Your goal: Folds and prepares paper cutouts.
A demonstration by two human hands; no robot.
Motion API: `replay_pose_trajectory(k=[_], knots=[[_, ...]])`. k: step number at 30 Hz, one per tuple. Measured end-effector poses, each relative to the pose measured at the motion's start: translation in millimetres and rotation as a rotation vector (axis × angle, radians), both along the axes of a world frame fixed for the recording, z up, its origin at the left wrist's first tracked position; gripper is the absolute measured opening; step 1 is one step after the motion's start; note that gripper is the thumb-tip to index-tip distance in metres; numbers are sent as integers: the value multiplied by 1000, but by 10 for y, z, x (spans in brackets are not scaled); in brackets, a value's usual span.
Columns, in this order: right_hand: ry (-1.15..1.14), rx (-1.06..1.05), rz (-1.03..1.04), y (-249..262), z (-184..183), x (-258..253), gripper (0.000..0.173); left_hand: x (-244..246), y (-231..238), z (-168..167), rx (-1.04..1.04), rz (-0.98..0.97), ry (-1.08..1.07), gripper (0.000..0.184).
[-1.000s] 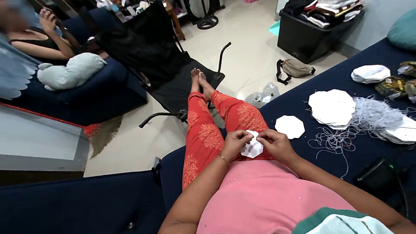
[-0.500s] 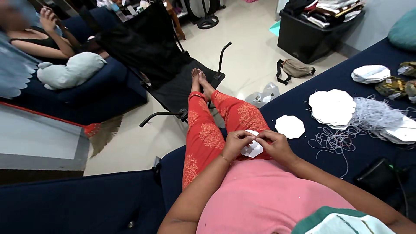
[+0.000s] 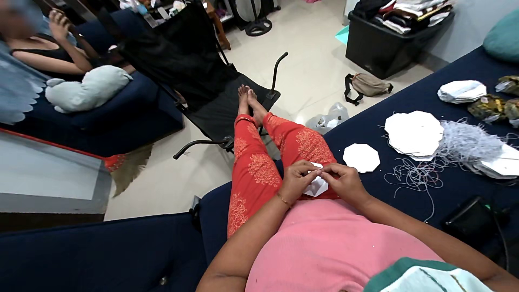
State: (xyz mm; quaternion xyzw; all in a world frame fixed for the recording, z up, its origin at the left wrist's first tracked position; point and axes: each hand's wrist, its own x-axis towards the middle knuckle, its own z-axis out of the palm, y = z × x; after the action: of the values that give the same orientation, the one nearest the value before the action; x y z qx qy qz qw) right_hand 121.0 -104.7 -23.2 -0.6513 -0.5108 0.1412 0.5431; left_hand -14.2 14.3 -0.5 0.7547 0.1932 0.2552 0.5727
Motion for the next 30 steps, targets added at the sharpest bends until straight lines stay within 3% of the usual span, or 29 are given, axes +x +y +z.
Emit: replay_pose_trajectory(k=[21,30], knots=[[-58,27,-9,-26,-32,-7,14,45,9,-86,110,6,-68,13],[-299,172,67,-31,-3,195,20,8,25,-17,185,-106,69,19]])
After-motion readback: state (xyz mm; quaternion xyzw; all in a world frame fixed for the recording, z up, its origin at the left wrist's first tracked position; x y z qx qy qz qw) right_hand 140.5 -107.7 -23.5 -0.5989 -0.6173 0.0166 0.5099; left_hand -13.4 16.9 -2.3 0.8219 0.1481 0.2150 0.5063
